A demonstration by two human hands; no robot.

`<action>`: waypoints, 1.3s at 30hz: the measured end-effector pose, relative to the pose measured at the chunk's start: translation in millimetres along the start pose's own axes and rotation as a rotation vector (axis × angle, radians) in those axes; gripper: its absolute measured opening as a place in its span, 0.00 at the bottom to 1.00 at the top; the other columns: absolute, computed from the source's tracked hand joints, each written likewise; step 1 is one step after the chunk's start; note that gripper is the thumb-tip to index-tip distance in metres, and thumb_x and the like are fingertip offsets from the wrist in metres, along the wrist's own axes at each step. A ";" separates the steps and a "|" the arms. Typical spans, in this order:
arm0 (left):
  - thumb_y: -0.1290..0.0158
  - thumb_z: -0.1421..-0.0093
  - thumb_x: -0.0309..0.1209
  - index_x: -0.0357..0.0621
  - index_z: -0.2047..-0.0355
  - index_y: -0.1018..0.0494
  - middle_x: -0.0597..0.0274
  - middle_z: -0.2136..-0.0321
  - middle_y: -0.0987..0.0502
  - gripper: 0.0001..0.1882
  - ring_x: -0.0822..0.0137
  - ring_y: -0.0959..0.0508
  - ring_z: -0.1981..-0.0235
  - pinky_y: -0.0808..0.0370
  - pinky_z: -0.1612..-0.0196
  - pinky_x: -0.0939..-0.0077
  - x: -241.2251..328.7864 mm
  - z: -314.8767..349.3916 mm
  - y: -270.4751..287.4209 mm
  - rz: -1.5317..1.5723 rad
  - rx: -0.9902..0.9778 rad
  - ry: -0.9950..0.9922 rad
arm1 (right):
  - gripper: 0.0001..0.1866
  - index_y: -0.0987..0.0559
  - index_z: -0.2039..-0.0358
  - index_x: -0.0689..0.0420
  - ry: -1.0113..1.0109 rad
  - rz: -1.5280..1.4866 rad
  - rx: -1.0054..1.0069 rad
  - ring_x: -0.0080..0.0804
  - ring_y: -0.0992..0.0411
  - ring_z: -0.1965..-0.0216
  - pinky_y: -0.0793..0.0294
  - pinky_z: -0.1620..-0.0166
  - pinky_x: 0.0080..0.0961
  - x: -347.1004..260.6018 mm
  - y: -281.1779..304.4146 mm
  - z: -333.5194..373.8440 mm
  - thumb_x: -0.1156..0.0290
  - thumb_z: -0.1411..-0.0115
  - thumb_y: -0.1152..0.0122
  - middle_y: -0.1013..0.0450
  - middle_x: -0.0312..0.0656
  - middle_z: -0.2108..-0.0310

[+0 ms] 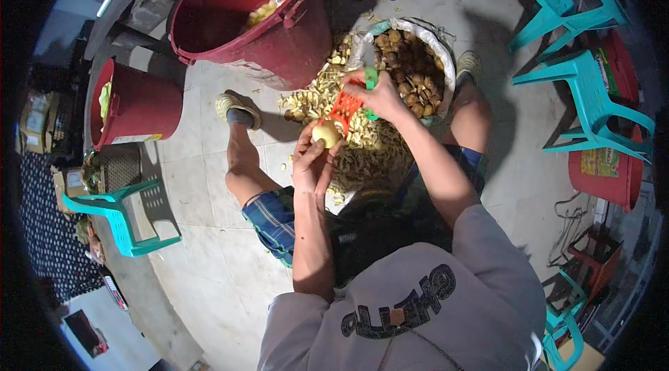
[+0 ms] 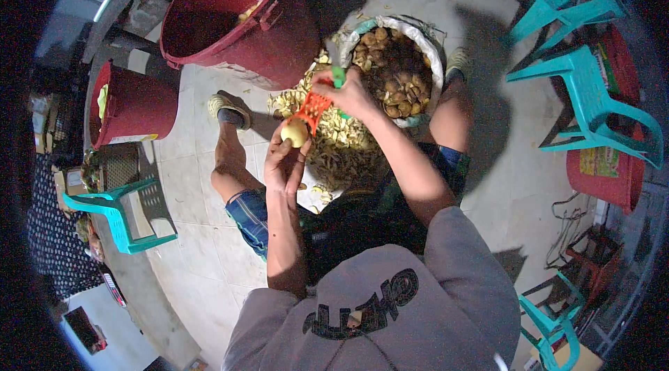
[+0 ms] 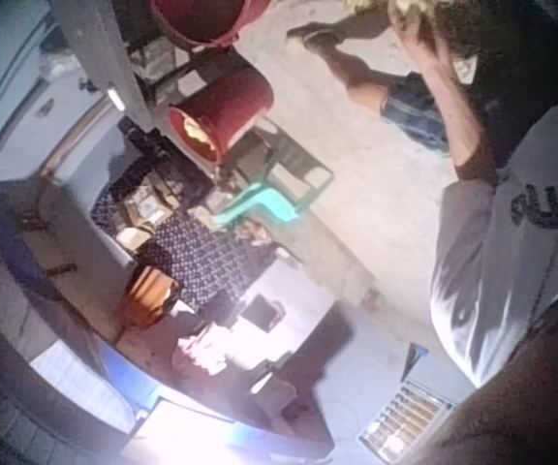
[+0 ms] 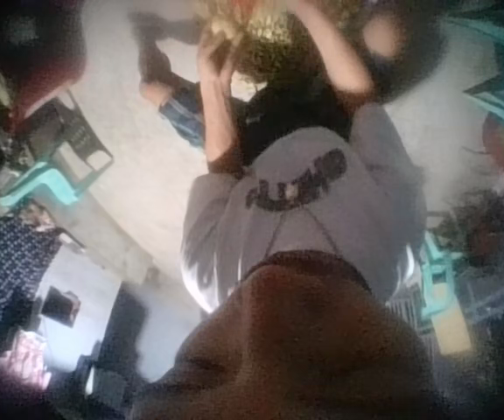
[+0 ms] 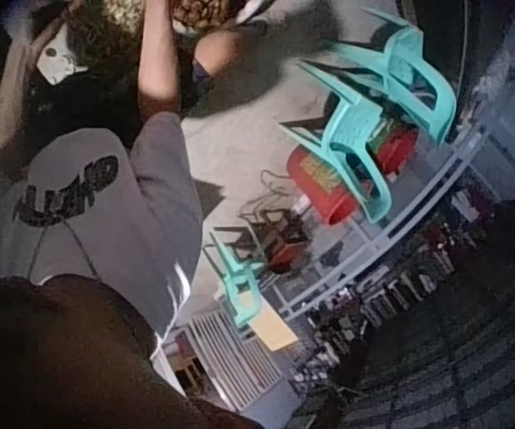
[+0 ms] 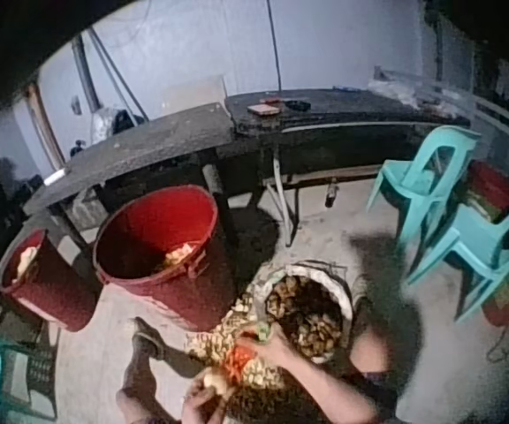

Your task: The person peels round vegetables using a handheld peeler while sitting on the floor, placing the peeled items into a red bucket.

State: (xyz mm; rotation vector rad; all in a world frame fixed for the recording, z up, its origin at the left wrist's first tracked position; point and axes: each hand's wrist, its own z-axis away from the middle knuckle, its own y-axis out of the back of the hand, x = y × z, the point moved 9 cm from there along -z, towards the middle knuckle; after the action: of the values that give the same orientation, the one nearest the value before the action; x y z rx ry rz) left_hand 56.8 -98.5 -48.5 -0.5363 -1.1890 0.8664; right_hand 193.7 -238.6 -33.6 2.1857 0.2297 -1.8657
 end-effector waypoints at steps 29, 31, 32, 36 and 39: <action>0.49 0.40 0.30 0.37 0.46 0.37 0.55 0.48 0.32 0.23 0.62 0.30 0.48 0.31 0.45 0.67 -11.8 -38.2 16.0 0.106 0.015 -0.022 | 0.12 0.20 0.65 0.57 -0.209 -0.038 -0.122 0.15 0.35 0.79 0.35 0.79 0.15 13.7 -14.6 4.7 0.63 0.46 0.34 0.26 0.31 0.73; 0.49 0.39 0.31 0.38 0.47 0.36 0.56 0.49 0.31 0.22 0.63 0.29 0.49 0.30 0.45 0.66 -12.2 -39.9 22.0 0.095 0.024 -0.027 | 0.12 0.21 0.65 0.57 -0.304 -0.052 -0.103 0.15 0.34 0.78 0.36 0.79 0.16 14.9 -8.3 6.6 0.63 0.45 0.35 0.26 0.31 0.73; 0.49 0.39 0.31 0.38 0.47 0.35 0.57 0.50 0.30 0.20 0.63 0.28 0.50 0.29 0.47 0.66 -11.2 -38.4 17.2 0.078 0.037 -0.041 | 0.12 0.21 0.64 0.57 -0.319 -0.056 -0.064 0.15 0.34 0.78 0.36 0.79 0.16 17.4 2.1 6.6 0.62 0.45 0.36 0.27 0.30 0.74; 0.49 0.38 0.31 0.40 0.50 0.33 0.60 0.56 0.26 0.17 0.67 0.25 0.56 0.25 0.53 0.69 -5.4 -30.6 8.0 0.020 0.050 -0.057 | 0.10 0.21 0.64 0.56 -0.319 -0.182 0.070 0.16 0.35 0.82 0.36 0.81 0.16 31.6 29.2 0.4 0.65 0.44 0.36 0.26 0.31 0.72; 0.46 0.40 0.35 0.39 0.49 0.33 0.60 0.55 0.27 0.21 0.68 0.27 0.54 0.26 0.54 0.76 -6.2 -25.7 7.7 -0.047 0.061 -0.060 | 0.09 0.22 0.65 0.57 -0.312 -0.119 0.043 0.15 0.35 0.81 0.37 0.80 0.15 29.0 20.0 3.3 0.66 0.44 0.36 0.27 0.30 0.73</action>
State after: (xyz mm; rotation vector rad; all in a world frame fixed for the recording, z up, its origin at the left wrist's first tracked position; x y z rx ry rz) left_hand 78.2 -97.1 -65.9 -0.4334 -1.2212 0.8810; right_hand 201.0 -260.0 -60.8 1.9075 0.2644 -2.2623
